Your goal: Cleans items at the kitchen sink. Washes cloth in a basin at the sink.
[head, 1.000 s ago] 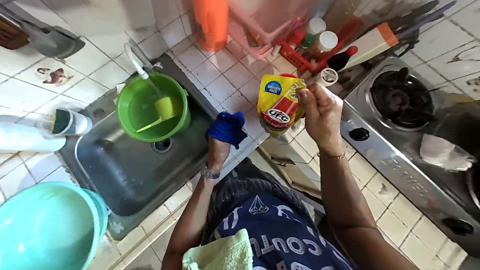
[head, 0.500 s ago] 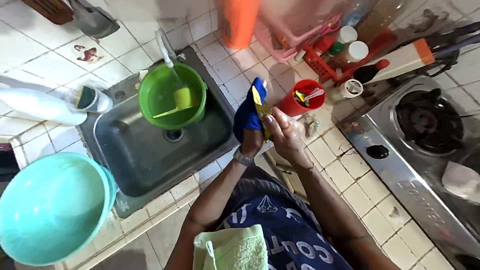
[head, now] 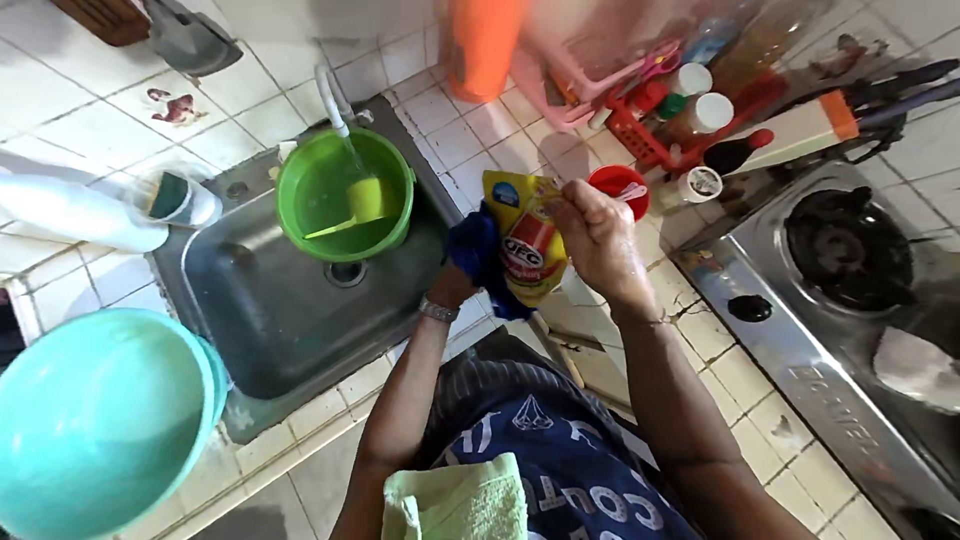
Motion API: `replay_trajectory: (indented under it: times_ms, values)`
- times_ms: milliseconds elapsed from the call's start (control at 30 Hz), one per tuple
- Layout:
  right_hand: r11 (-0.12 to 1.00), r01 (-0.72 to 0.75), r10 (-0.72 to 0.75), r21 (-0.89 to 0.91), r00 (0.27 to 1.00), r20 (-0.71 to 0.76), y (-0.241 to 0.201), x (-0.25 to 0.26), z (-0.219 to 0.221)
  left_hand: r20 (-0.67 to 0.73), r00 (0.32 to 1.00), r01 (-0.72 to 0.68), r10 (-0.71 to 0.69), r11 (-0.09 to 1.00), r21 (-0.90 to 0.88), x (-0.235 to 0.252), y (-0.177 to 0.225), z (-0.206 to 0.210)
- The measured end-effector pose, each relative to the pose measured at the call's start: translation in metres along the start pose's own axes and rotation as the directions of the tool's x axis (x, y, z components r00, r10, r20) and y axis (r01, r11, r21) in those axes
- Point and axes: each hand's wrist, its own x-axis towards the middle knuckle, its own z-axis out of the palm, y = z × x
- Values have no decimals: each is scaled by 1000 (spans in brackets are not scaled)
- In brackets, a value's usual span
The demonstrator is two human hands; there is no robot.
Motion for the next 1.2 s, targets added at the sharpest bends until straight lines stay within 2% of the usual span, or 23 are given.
replay_trajectory:
  times_ms: [67, 100, 167, 200, 233, 267, 333, 400, 467, 500, 567, 633, 700, 733, 800, 867, 933, 967, 1000, 1033, 1100, 1133, 1200]
  values:
    - [990, -6, -1, -143, 999, -48, 1, 1, 4, 1, 998, 61, -61, 995, -74, -5, 9, -3]
    - [982, -2, -13, -191, 997, -74, 2, 2, 8, -3, 991, 132, -136, 966, -222, -6, 14, 0]
    - [968, 16, -45, -249, 993, -110, 6, 3, 14, 49, 965, 229, -257, 737, -636, -6, 14, 11]
    - [966, 26, -59, -259, 991, -120, 9, 2, 17, 70, 960, 230, -273, 615, -754, -7, 12, 16]
    - [964, 39, -76, -264, 989, -131, 12, 2, 18, 83, 957, 231, -277, 564, -793, -10, 13, 18]
    - [962, 51, -92, -268, 986, -143, 15, 2, 19, 76, 957, 236, -280, 599, -765, -15, 14, 18]
    - [957, 67, -122, -281, 976, -181, 20, 3, 19, 64, 973, 222, -224, 813, -537, -28, 15, 13]
    - [953, 88, -156, -288, 963, -221, 21, 3, 18, 19, 990, 128, -137, 855, -503, -36, 10, 18]
    - [950, 123, -195, -288, 952, -235, 18, 3, 13, -27, 999, 8, -28, 821, -571, -40, 3, 25]
    - [947, 150, -217, -286, 951, -221, 15, 4, 7, -7, 1000, 6, -11, 862, -506, -41, 2, 23]
    - [946, 232, -266, -226, 955, -134, 5, 6, -11, 148, 988, 76, -46, 977, -201, -42, 3, 14]
    - [950, 300, -305, -88, 951, -47, -2, 7, -27, 290, 953, 77, -90, 996, 55, -39, 2, 9]
    - [942, 321, -322, 101, 947, -7, 1, 10, -39, 372, 906, 119, -200, 966, 230, -29, 6, 5]
    - [928, 306, -313, 213, 950, 0, 7, 10, -42, 372, 898, 124, -236, 946, 300, -25, 8, 4]
    - [855, 240, -253, 460, 967, -32, 20, 14, -40, 288, 941, 63, -180, 926, 373, -21, 12, 1]
    - [732, 173, -173, 659, 983, -66, 27, 14, -34, 66, 990, 102, -126, 953, 284, -23, 14, 3]
    - [599, 151, -134, 786, 987, -88, 30, 13, -27, -141, 965, 225, -221, 974, 16, -21, 19, 1]
    - [552, 152, -126, 820, 987, -98, 32, 12, -24, -188, 951, 234, -245, 969, -77, -19, 19, -2]
    - [541, 153, -127, 827, 987, -99, 35, 10, -23, -235, 953, 174, -191, 980, -92, -19, 19, -4]
    - [563, 149, -134, 813, 987, -88, 35, 8, -22, -268, 957, 97, -113, 993, -70, -20, 23, -4]
    - [706, 114, -110, 699, 993, -52, 24, -1, -18, -280, 960, -38, 2, 992, -122, -27, 46, 0]
    - [782, 118, -105, 612, 993, -57, 16, -3, -10, -273, 961, -123, 46, 954, -272, -30, 58, 6]
    - [881, 167, -123, 442, 984, -125, 4, -4, 12, -244, 955, -286, 166, 726, -626, -30, 72, 24]
